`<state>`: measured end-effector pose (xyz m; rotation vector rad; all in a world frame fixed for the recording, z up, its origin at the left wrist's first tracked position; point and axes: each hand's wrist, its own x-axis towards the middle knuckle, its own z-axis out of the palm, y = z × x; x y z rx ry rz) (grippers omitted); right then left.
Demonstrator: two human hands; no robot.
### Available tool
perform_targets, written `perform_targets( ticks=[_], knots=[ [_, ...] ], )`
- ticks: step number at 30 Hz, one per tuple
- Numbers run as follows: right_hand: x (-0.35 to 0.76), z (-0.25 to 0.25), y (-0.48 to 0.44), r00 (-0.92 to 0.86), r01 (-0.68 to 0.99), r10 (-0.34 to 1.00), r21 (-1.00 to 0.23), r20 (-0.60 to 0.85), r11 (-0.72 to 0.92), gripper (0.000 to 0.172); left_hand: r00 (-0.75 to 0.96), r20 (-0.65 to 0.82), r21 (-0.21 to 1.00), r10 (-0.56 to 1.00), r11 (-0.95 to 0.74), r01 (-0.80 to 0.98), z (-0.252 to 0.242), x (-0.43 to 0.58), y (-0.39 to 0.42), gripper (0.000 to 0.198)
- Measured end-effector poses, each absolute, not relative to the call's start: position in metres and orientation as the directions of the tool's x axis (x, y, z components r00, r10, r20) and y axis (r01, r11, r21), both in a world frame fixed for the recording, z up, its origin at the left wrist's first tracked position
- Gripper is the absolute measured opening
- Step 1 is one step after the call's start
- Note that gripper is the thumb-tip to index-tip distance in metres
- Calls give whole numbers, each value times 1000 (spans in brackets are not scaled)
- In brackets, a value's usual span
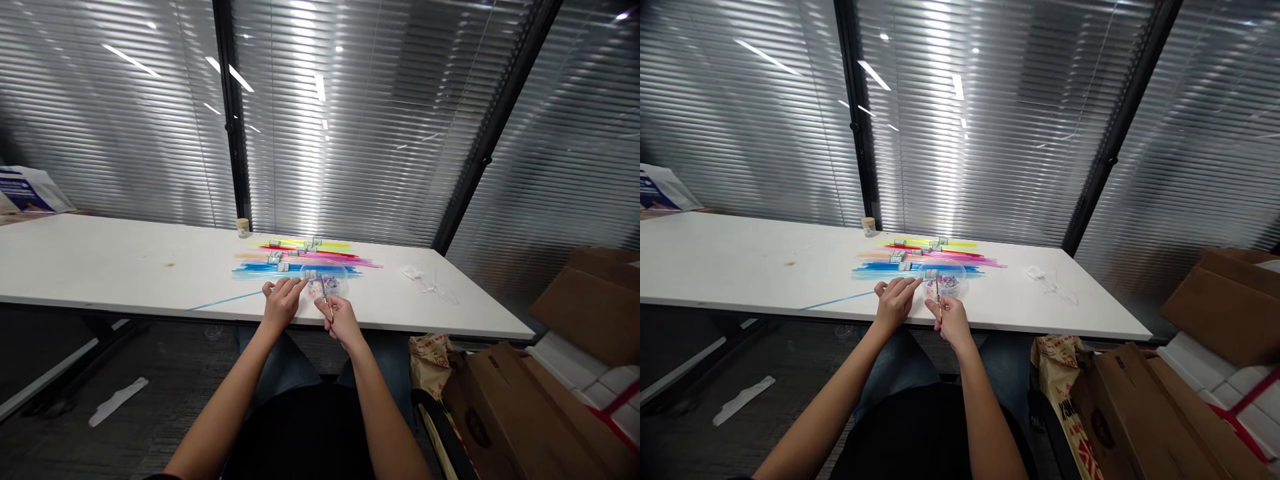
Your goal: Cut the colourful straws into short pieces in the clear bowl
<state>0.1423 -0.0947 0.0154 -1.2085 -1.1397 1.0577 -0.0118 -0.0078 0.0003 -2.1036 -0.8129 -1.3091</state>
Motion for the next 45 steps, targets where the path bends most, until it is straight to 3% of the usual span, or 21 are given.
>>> perform_targets(
  ticks=[8,20,45],
  knots=[
    [142,18,-96,201,-10,977,-997,75,78,47,325,917,-84,230,-685,723,0,-11,-9,30],
    [144,15,-95,157,103,975,-984,158,143,49,343,912,-102,224,-686,721,2,-11,-10,29],
    [146,13,-94,148,138,971,-977,185,165,52,356,914,-127,195,-696,707,0,-12,-9,30]
  ],
)
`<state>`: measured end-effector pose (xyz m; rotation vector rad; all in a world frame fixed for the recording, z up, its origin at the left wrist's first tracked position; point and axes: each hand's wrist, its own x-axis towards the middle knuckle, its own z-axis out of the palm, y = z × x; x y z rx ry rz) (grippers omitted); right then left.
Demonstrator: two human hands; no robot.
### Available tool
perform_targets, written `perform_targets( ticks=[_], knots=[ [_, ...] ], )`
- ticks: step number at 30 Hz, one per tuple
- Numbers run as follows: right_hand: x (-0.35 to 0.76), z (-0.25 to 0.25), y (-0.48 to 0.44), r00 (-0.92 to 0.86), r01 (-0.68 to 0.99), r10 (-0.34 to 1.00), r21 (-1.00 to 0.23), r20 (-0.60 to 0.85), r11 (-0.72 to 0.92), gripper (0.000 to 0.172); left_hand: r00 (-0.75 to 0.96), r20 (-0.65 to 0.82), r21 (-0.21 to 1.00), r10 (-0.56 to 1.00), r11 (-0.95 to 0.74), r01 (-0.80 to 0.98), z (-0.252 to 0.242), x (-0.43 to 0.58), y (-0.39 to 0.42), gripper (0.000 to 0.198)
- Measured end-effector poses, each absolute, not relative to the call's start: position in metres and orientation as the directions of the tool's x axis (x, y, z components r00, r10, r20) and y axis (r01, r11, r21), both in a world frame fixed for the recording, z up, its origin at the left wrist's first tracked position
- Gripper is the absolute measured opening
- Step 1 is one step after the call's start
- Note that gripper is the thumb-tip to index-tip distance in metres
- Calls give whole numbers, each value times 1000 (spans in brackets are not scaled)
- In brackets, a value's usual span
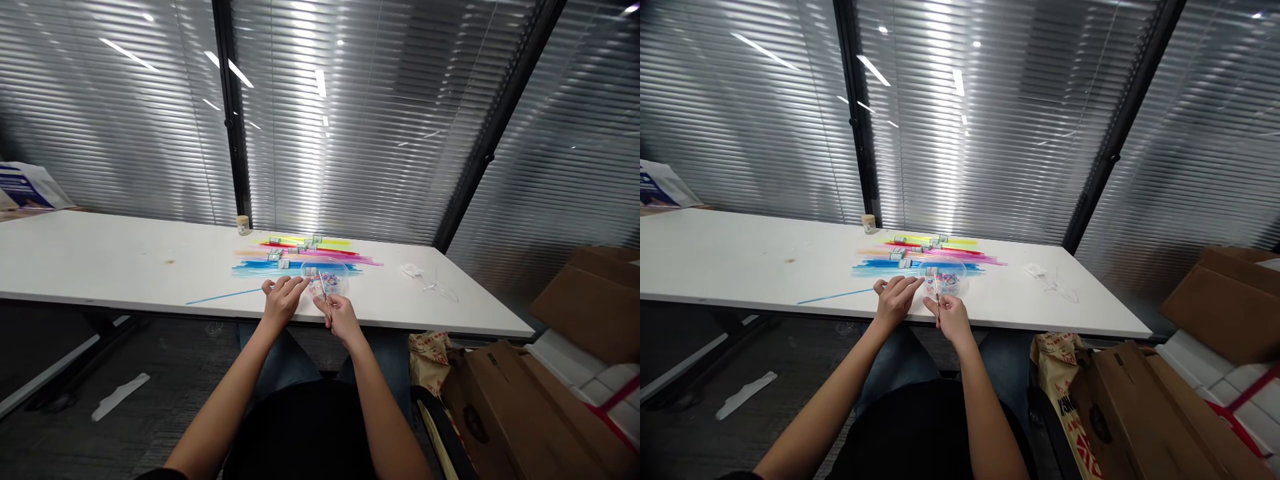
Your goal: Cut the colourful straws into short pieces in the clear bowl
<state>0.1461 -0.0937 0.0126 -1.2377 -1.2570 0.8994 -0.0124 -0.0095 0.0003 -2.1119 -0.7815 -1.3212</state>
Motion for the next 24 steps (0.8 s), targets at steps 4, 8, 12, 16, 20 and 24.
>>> perform_targets(
  ticks=[4,8,12,16,20,24],
  knots=[
    [146,14,-94,147,153,971,-974,191,168,52,355,915,-132,191,-691,711,0,-12,-9,30],
    [147,15,-95,148,155,969,-972,200,177,52,362,917,-158,168,-679,717,2,-12,-10,28],
    [147,14,-95,141,145,970,-973,199,178,52,362,919,-168,155,-678,716,4,-12,-12,27],
    [147,13,-94,138,125,974,-979,181,164,51,361,917,-153,169,-686,712,4,-12,-13,28],
    [148,13,-93,153,53,979,-990,137,130,49,304,936,-120,179,-649,752,1,-10,-11,30],
    [148,14,-94,145,-21,987,-997,73,77,47,276,944,-96,184,-644,759,0,-9,-9,22]
  ],
)
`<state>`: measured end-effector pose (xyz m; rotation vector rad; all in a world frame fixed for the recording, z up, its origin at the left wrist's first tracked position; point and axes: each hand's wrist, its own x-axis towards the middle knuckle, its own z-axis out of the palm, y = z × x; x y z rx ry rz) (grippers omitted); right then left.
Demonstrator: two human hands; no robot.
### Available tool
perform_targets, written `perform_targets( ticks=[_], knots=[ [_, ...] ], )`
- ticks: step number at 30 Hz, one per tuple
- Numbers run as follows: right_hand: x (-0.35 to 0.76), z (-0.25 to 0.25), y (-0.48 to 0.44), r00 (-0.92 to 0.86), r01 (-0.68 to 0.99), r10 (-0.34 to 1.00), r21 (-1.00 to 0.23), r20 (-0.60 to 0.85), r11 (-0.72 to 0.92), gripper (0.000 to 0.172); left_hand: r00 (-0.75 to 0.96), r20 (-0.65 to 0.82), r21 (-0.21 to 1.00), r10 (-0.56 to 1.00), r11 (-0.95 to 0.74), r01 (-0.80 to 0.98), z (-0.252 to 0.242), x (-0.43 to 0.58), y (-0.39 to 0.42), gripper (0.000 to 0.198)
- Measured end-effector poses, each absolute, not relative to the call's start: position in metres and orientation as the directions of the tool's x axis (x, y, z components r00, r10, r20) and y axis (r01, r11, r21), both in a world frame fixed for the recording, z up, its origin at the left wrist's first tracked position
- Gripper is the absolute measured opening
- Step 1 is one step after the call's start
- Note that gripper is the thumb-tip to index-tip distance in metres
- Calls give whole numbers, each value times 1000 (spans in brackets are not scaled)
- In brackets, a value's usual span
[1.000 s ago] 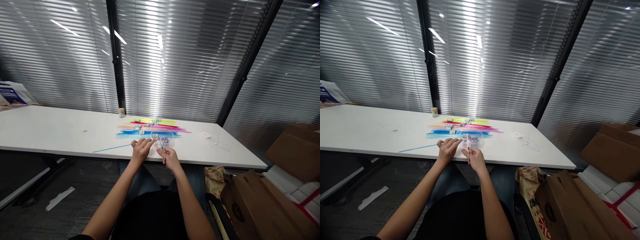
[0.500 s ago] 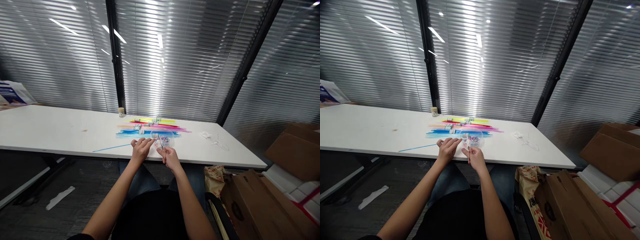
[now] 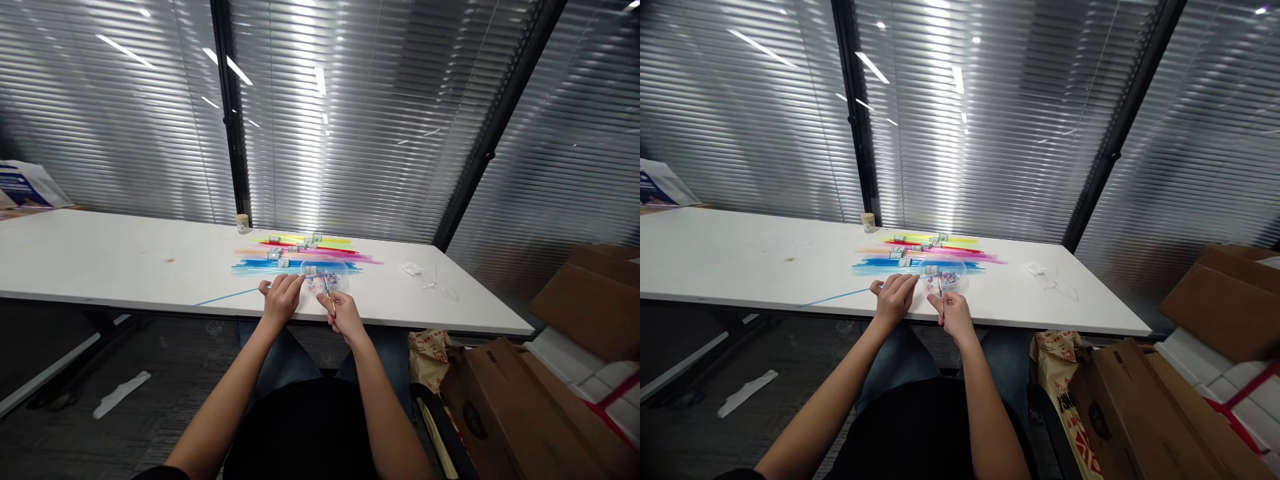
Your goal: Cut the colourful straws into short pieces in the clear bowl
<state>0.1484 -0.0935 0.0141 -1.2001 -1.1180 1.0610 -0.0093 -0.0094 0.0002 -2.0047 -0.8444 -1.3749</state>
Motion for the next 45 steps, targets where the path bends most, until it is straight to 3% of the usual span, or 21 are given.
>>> perform_targets(
  ticks=[12,19,27,34,45],
  knots=[
    [149,18,-97,191,-33,981,-999,21,28,43,280,941,-100,188,-637,765,2,-9,-10,22],
    [149,14,-95,101,10,993,-998,55,54,45,305,934,-117,185,-650,751,1,-10,-9,24],
    [151,17,-96,167,82,976,-988,141,129,45,317,926,-111,203,-657,746,2,-10,-12,27],
    [154,17,-96,94,115,987,-986,127,116,47,303,922,-62,241,-680,731,0,-12,-9,27],
    [157,17,-97,140,135,981,-984,131,112,47,316,925,-101,211,-666,739,3,-11,-12,25]
  ],
)
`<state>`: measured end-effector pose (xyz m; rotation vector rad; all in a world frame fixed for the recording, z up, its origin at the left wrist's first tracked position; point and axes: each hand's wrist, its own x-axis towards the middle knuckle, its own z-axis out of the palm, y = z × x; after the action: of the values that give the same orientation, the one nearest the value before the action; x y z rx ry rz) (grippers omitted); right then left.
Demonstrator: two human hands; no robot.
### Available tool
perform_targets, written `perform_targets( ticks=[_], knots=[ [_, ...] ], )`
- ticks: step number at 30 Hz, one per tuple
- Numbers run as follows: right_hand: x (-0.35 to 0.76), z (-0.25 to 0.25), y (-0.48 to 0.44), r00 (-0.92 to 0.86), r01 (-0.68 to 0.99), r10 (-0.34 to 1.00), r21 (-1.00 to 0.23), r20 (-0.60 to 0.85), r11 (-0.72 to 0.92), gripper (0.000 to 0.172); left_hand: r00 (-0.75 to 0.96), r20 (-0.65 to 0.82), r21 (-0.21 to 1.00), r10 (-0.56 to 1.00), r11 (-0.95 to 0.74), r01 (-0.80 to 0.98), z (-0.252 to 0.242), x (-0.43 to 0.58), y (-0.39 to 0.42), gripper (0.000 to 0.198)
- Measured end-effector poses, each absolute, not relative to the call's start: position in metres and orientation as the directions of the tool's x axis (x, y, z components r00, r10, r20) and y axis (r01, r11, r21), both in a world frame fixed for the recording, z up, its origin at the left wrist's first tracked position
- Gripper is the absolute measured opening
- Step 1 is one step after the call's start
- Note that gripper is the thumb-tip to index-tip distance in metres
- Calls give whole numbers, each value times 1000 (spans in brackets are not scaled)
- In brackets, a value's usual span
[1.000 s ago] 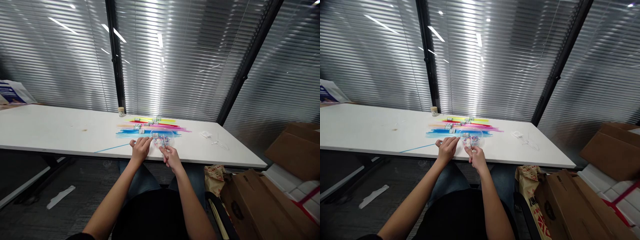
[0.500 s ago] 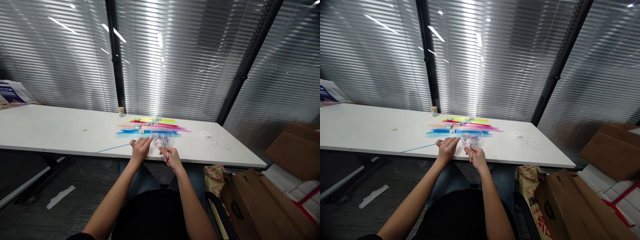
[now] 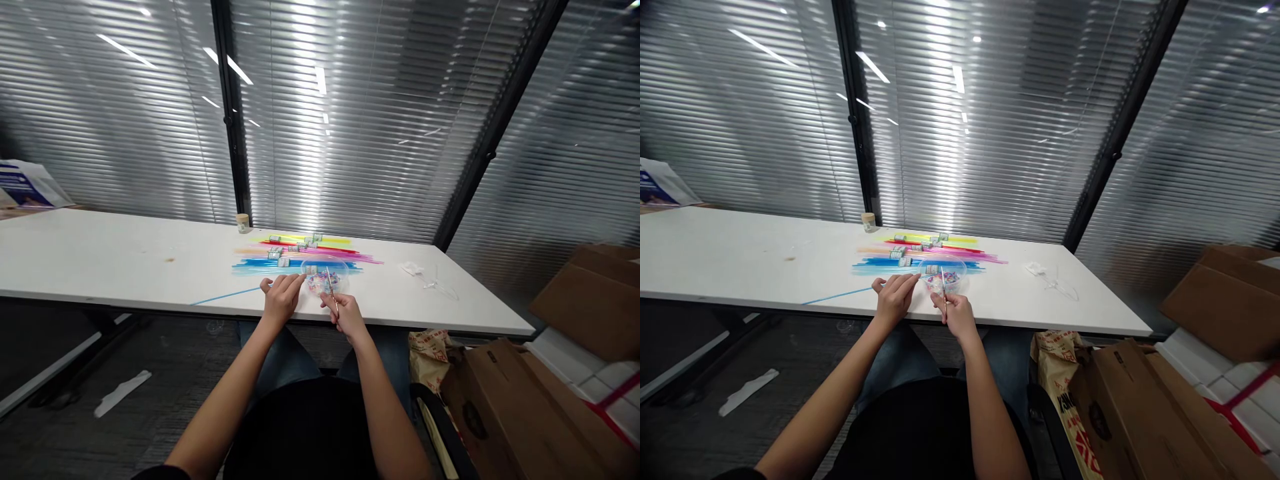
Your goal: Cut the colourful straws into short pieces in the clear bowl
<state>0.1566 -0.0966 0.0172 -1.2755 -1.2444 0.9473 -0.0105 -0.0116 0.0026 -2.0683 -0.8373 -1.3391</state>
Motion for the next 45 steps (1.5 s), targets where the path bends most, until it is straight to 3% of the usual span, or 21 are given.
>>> perform_targets(
  ticks=[45],
  knots=[
    [150,13,-93,130,159,984,-982,119,98,48,354,907,-113,228,-679,726,2,-10,-11,26]
  ],
)
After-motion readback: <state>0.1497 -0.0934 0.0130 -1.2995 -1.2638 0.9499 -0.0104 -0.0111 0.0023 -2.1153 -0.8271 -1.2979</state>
